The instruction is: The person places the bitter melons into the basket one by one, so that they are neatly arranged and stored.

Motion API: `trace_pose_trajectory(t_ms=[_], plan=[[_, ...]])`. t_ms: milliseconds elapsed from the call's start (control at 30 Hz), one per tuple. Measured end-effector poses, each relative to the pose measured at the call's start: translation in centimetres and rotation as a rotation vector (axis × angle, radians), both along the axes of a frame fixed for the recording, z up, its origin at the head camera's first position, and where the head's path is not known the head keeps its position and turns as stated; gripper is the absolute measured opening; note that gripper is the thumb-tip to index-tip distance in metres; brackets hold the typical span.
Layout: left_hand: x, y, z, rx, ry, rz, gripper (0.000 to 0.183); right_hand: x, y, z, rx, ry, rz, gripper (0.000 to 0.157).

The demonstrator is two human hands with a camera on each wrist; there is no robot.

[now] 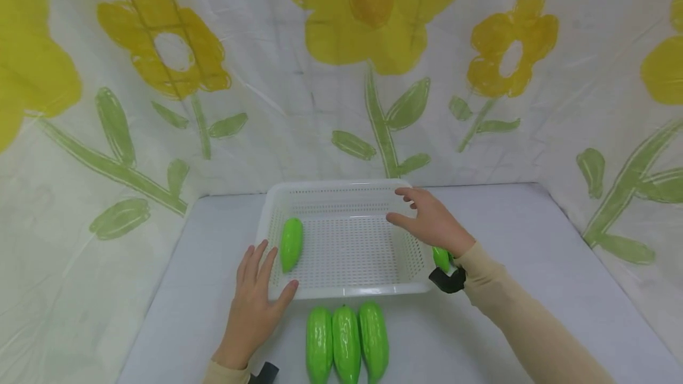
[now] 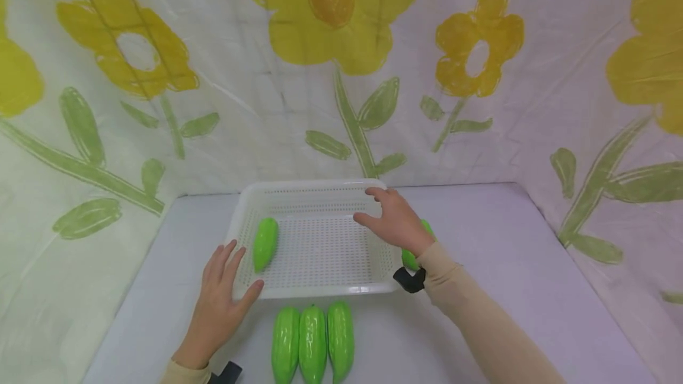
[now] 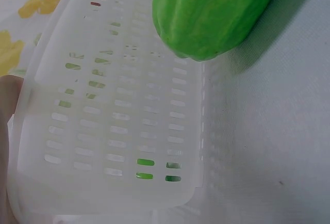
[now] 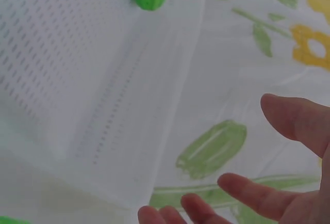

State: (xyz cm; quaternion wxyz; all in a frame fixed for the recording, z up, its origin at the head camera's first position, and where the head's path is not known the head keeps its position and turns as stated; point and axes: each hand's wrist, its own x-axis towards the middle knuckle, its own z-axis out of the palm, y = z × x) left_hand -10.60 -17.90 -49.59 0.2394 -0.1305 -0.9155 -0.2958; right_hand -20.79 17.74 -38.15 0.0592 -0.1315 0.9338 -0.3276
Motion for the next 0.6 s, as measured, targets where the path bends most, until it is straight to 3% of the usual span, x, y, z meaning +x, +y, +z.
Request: trace_pose_trajectory(t_ms=[600], plan=[[0.1, 0.0, 0.1, 0.003, -0.007, 0.004, 0.074, 0.8, 6.8, -0.4, 0.066, -0.025, -0.115, 0.072]])
